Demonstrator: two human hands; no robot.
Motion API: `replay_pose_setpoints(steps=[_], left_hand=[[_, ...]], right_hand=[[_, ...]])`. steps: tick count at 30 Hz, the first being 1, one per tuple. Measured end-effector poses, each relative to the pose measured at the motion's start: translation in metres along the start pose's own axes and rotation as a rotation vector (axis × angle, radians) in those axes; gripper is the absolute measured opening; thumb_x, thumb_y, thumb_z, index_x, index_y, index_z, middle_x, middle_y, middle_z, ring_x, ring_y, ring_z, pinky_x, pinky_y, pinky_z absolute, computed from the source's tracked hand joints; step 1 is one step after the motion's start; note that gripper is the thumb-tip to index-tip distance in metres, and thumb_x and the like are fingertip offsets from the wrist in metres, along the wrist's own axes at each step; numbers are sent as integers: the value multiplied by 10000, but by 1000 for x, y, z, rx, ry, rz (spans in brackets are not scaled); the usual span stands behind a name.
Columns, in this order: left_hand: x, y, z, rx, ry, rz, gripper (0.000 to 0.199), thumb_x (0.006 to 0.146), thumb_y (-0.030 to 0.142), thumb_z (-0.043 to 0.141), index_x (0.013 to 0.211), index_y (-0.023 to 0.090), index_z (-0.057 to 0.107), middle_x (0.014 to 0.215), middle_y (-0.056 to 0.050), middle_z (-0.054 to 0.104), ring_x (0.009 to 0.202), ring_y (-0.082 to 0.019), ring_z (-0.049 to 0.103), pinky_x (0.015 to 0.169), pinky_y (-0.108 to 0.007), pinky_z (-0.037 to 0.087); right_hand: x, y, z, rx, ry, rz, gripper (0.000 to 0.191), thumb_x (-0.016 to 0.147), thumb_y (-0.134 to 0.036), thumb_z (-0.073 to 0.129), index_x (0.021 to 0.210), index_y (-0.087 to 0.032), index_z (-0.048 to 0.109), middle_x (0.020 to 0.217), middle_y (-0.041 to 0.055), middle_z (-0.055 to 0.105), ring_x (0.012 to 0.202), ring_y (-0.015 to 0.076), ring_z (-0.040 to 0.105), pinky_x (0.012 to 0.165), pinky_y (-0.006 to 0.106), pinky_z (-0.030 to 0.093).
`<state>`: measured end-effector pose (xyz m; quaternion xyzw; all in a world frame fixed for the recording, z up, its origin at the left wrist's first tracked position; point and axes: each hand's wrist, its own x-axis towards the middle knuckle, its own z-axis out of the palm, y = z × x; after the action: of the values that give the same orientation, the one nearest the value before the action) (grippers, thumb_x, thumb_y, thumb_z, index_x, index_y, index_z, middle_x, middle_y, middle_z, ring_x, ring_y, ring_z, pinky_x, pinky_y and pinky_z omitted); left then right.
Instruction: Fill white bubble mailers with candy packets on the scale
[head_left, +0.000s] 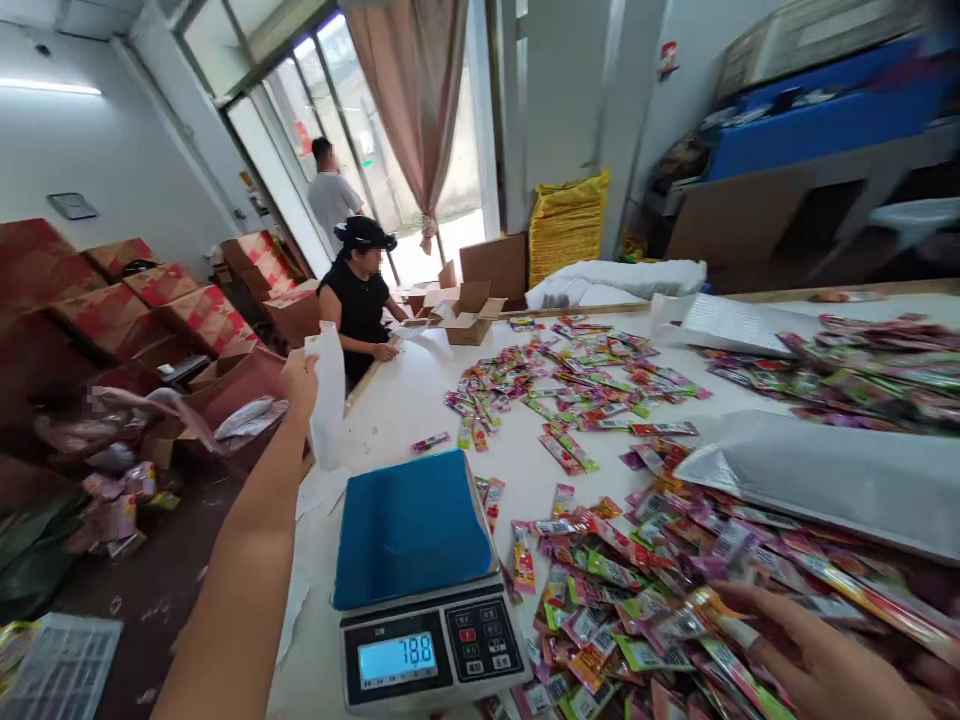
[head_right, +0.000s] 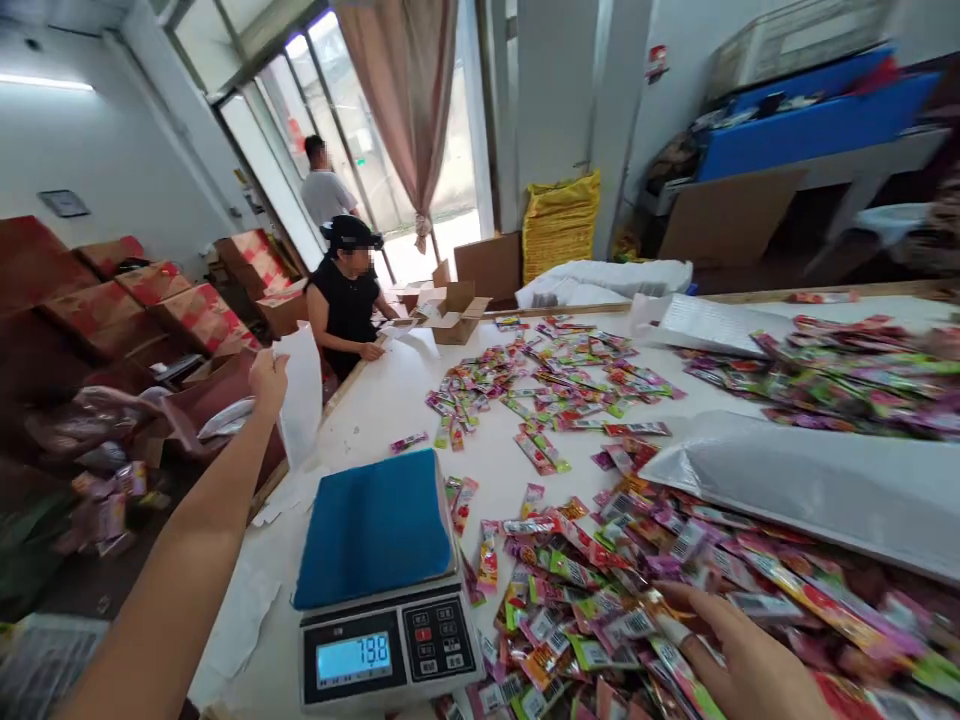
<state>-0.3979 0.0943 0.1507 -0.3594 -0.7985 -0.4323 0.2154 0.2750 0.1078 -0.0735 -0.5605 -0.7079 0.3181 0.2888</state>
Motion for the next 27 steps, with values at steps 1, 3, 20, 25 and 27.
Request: replay_pose_setpoints(steps=[1, 3, 20, 25, 27], left_hand=[[-13, 0, 16, -19, -57, -8, 411, 841, 515, 637, 638, 218, 439, 789, -43, 651, 924, -193, 595, 1027, -390, 471], [-43, 1, 49, -39, -173, -50, 549, 777, 685, 612, 570, 230, 386, 697, -46, 624, 954, -237, 607, 1075, -487, 454], [-141, 82, 137, -207, -697, -4, 668, 365, 745, 771, 760, 229, 616, 1004, -162, 724, 1131, -478, 627, 1075, -751, 361], [-225, 147, 53, -424, -1050, 86, 465, 590, 522, 833, 932, 217, 756, 1087, -171, 736, 947, -349, 705, 887, -560, 575], [-268, 169, 31, -483, -1167, 115, 426, 659, 484, 833, 1003, 239, 779, 1072, -145, 750, 920, -302, 725, 823, -450, 610]], right_hand=[[-5, -3, -4, -28, -28, 10, 278, 601, -467, 572, 827, -438, 731, 900, 43, 791, 840, 375, 760, 768, 556, 619], [-15, -14, -13, -59, -102, 39, 338, 655, -407, 548, 915, -320, 746, 981, 89, 791, 939, 376, 756, 887, 583, 596], [62, 45, -193, -272, 639, 465, 311, 667, -347, 750, 663, -248, 456, 730, 39, 587, 670, 137, 458, 689, 325, 379], [132, 9, -197, -243, 464, 328, 543, 638, -289, 792, 372, -269, 319, 409, -72, 277, 465, 95, 242, 563, 318, 247], [157, -36, -188, -282, 442, 201, 549, 657, -284, 798, 367, -259, 333, 408, -57, 298, 468, 102, 252, 559, 315, 233]])
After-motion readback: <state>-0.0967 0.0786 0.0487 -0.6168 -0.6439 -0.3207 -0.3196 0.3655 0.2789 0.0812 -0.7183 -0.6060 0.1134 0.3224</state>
